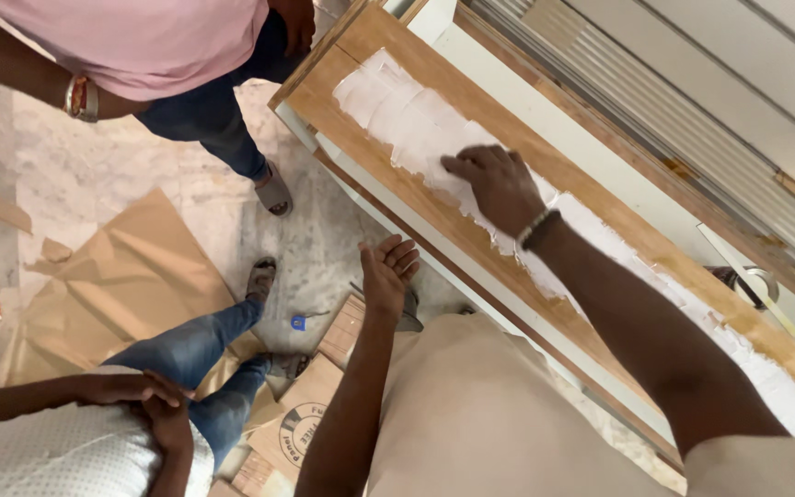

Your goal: The person scoops white wood filler from a yellow bucket using a stick and applies it to a wooden shelf. They then use a small card to spread and smooth the filler along the length of the shelf. Finally, they place a long metal strip onto the treated surface.

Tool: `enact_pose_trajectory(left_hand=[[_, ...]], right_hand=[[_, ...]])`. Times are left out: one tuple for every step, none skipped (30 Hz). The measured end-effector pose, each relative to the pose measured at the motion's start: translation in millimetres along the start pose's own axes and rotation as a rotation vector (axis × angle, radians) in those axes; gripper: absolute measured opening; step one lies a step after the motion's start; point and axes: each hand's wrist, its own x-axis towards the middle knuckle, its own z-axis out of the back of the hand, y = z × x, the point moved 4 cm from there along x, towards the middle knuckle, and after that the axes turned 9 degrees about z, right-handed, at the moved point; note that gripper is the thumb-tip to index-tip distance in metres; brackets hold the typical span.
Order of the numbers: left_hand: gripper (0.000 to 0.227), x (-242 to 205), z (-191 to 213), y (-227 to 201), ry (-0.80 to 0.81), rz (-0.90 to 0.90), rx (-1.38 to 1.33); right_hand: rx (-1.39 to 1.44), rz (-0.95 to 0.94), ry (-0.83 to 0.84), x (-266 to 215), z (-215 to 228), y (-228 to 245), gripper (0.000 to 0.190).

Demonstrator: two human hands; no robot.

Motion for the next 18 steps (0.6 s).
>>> enact_pose_trajectory(left_hand=[[0.083, 0, 0, 1, -0.003, 0.000, 0.003], [0.083, -2, 1, 2, -0.009, 0.002, 0.006], [0.083, -4, 3, 4, -0.015, 0.004, 0.008], [0.083, -5, 5, 5, -0.018, -0.007, 0.000], [0.083, -7, 8, 6, -0.021, -0.018, -0.008], [0.084, -8, 10, 8, -0.022, -0.028, -0.019], [0.084, -9, 13, 10, -0.027, -0.029, -0.026], [0.084, -10, 14, 11, -0.030, -0.034, -0.032], [0.084, -11, 16, 11, -0.034, -0.039, -0.038], [0.084, -13, 18, 11, -0.037, -0.044, -0.039], [0.084, -16, 20, 11, -0.041, -0.049, -0.041], [0.084, -16, 19, 10, -0.043, -0.059, -0.042], [0.084, -13, 18, 9, -0.043, -0.064, -0.050], [0.083, -12, 17, 8, -0.045, -0.064, -0.053], [0.083, -10, 15, 7, -0.048, -0.064, -0.057], [0.083, -9, 12, 7, -0.035, -0.063, -0.052], [0.082, -8, 7, 7, -0.022, -0.063, -0.047], [0.081, -8, 3, 7, -0.011, -0.056, -0.043]], right_hand=[[-0.008, 0.026, -0.001, 5, -1, -5, 0.040], [-0.012, 0.051, 0.001, 6, -2, -5, 0.038], [-0.008, 0.077, 0.008, 3, -2, -3, 0.037], [-0.005, 0.103, 0.014, -2, 0, -1, 0.037], [-0.001, 0.129, 0.019, -8, 2, 2, 0.037], [-0.007, 0.150, 0.039, -16, 5, 4, 0.038], [-0.012, 0.171, 0.059, -25, 9, 6, 0.039], [-0.018, 0.195, 0.075, -33, 13, 8, 0.040], [-0.005, 0.198, 0.094, -43, 18, 9, 0.040], [0.008, 0.202, 0.113, -52, 24, 9, 0.039], [0.022, 0.205, 0.133, -55, 27, 9, 0.039], [-0.001, 0.208, 0.116, -51, 28, 5, 0.036], [-0.025, 0.210, 0.099, -44, 28, -1, 0.034], [-0.045, 0.207, 0.083, -37, 28, -6, 0.032], [-0.044, 0.208, 0.075, -26, 24, -11, 0.034], [-0.044, 0.207, 0.066, -9, 16, -16, 0.036], [-0.044, 0.207, 0.058, 9, 7, -22, 0.038], [-0.026, 0.221, 0.043, 28, -3, -25, 0.039]])
